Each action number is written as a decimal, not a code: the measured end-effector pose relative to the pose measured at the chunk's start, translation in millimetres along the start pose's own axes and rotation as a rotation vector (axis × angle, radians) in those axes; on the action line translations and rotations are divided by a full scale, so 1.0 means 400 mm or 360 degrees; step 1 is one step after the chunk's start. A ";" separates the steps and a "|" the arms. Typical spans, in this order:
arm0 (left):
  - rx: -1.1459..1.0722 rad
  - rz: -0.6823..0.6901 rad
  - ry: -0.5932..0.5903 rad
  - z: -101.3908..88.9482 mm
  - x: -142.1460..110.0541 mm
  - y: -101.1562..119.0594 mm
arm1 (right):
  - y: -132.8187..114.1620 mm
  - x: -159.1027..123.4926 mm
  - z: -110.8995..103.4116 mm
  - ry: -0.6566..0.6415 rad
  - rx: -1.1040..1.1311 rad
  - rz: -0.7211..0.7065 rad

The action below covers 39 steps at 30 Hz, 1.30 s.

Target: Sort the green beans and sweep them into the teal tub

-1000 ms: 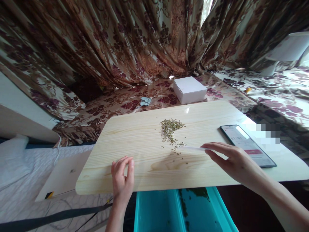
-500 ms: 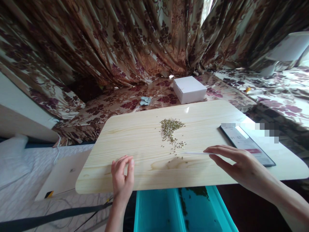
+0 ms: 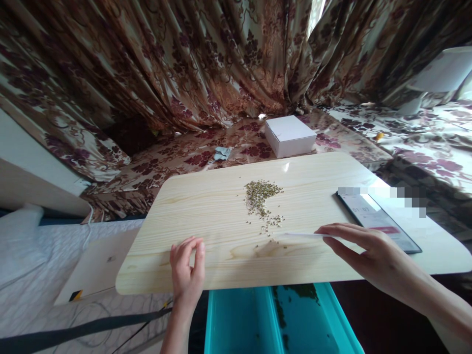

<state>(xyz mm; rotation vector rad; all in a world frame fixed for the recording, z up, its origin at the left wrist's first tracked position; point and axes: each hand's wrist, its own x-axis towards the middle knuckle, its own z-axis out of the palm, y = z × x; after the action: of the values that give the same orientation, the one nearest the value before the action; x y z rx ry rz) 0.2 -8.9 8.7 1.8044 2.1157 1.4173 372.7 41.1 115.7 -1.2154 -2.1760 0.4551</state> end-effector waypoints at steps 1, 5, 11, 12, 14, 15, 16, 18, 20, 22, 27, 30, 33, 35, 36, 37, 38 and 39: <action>-0.0005 0.0003 0.0002 0.000 0.000 0.000 | -0.002 0.000 0.002 -0.0014 -0.0001 -0.0011; -0.0022 0.0024 0.0012 0.001 0.002 -0.001 | -0.011 0.006 0.010 -0.0030 -0.0041 -0.0068; -0.0019 0.0025 0.0010 0.001 0.001 0.004 | -0.007 0.016 0.011 0.0154 -0.0113 -0.0012; -0.0017 0.0025 0.0010 0.001 0.000 0.005 | -0.006 0.014 0.010 0.0154 -0.0097 0.0010; -0.0015 0.0027 0.0010 0.000 0.000 0.005 | -0.006 0.010 0.008 0.0110 -0.0046 0.0049; -0.0013 0.0029 0.0010 0.000 0.000 0.004 | -0.007 0.008 0.007 0.0078 -0.0021 0.0062; -0.0012 0.0033 0.0012 -0.001 0.000 0.004 | -0.008 0.006 0.005 0.0048 0.0000 0.0067; -0.0015 0.0041 0.0017 -0.001 0.001 0.002 | -0.011 0.005 0.003 0.0012 0.0026 0.0064; -0.0022 0.0049 0.0025 -0.001 0.002 0.000 | -0.010 0.004 0.002 -0.0005 0.0030 0.0051; -0.0026 0.0052 0.0029 -0.001 0.003 -0.001 | -0.006 0.003 0.002 -0.0010 0.0016 0.0045; -0.0018 0.0043 0.0023 0.002 0.003 -0.004 | 0.012 -0.015 0.003 -0.0018 -0.0008 0.0043; -0.0018 0.0039 0.0023 0.002 0.002 -0.004 | 0.016 -0.025 -0.002 -0.0031 0.0001 -0.0007; -0.0018 0.0049 0.0028 0.002 0.002 -0.003 | 0.006 -0.024 -0.009 -0.0049 -0.0001 -0.0091; -0.0018 0.0058 0.0035 0.002 0.003 -0.002 | -0.006 -0.016 -0.010 -0.0063 -0.0024 -0.0141; -0.0019 0.0062 0.0037 0.001 0.004 -0.002 | -0.013 -0.011 -0.010 -0.0068 -0.0042 -0.0166; -0.0021 0.0066 0.0039 0.001 0.005 -0.001 | -0.019 -0.006 -0.010 -0.0072 -0.0059 -0.0194; -0.0024 0.0069 0.0041 0.001 0.005 -0.001 | -0.024 -0.002 -0.009 -0.0074 -0.0076 -0.0221; -0.0027 0.0074 0.0040 0.000 0.005 -0.001 | -0.027 0.001 -0.007 -0.0072 -0.0095 -0.0244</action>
<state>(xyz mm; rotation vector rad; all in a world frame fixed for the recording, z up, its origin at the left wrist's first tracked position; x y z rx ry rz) -0.7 -7.1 9.5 1.8515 2.0800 1.4717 367.3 35.9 124.2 -1.0683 -2.3162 0.3588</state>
